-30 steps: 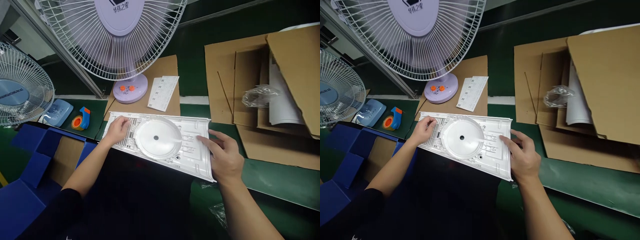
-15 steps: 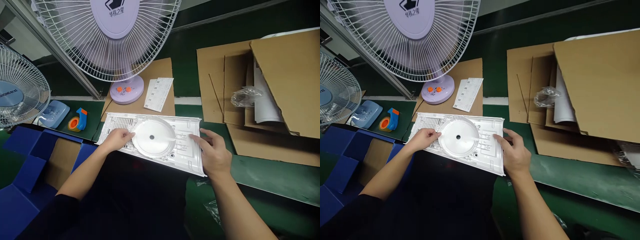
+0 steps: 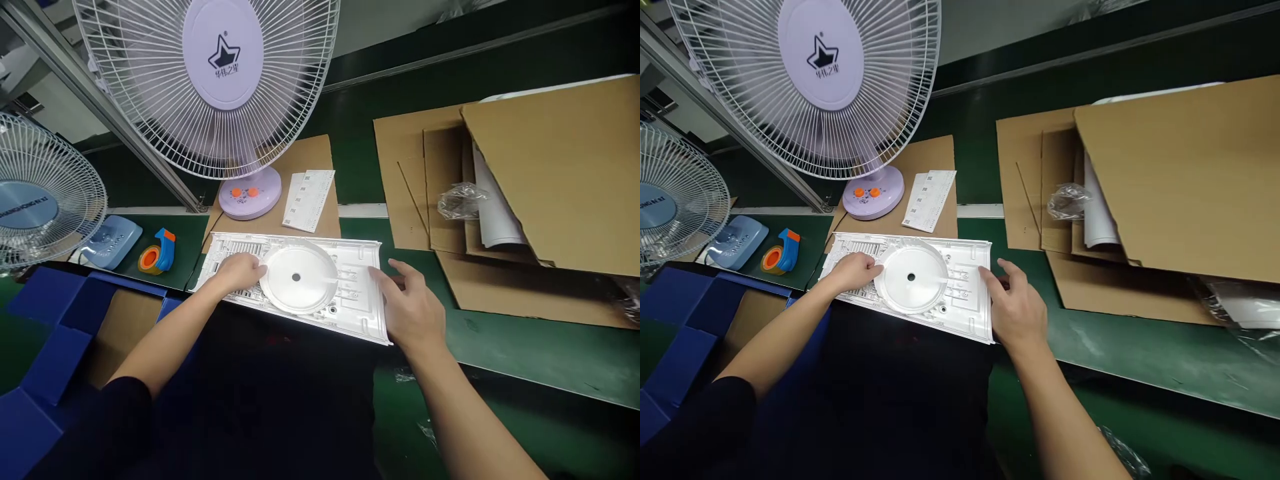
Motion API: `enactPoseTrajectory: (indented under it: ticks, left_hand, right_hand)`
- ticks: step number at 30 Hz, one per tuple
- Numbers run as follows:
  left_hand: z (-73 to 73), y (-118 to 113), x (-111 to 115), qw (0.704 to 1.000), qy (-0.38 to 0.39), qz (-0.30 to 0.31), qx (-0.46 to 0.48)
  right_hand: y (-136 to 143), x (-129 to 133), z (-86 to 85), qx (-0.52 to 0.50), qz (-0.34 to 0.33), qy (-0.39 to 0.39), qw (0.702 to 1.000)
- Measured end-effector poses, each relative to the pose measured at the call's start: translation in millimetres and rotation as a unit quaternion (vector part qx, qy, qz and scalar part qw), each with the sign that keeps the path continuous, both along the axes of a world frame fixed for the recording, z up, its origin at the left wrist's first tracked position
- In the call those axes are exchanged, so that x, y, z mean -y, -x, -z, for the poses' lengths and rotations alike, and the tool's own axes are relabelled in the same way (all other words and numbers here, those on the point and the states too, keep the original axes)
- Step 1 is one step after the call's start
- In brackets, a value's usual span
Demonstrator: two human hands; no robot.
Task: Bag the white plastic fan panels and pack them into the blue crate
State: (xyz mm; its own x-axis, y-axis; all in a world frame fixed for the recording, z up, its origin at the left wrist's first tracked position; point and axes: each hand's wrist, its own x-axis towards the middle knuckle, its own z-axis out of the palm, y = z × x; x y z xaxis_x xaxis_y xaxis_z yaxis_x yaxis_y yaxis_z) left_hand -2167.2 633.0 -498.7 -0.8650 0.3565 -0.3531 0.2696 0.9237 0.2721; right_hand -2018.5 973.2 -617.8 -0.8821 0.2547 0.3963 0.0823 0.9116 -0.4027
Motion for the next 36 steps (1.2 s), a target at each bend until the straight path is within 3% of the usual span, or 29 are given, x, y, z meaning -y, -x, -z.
enactPoseTrajectory:
  ticks: [3, 8, 15, 20, 28, 36]
  left_hand:
    - [2.1, 5.0, -0.2, 1.000, 0.015, 0.017, -0.017]
    - [4.4, 7.8, 3.2, 0.997, 0.028, 0.051, -0.044]
    - [-5.8, 10.1, 12.8, 0.994, 0.058, 0.079, -0.057]
    - [-7.4, 23.8, 16.4, 0.991, 0.078, 0.098, -0.039]
    - [-6.0, 35.4, 13.0, 0.989, 0.116, 0.092, -0.013]
    - [-1.4, 42.0, 8.8, 0.987, 0.149, 0.057, 0.004]
  right_hand:
    - [-3.9, -2.5, 1.5, -0.019, -0.062, -0.115, 0.991]
    - [-17.5, 5.7, 0.0, -0.054, -0.080, -0.158, 0.983]
    - [-57.5, 61.6, -1.3, -0.096, -0.020, -0.123, 0.988]
    - [-66.0, 92.6, -8.4, -0.104, 0.029, -0.090, 0.990]
    - [-65.9, 89.2, -11.0, -0.037, 0.028, -0.052, 0.998]
    - [-70.7, 86.1, -11.9, -0.044, 0.006, 0.022, 0.999]
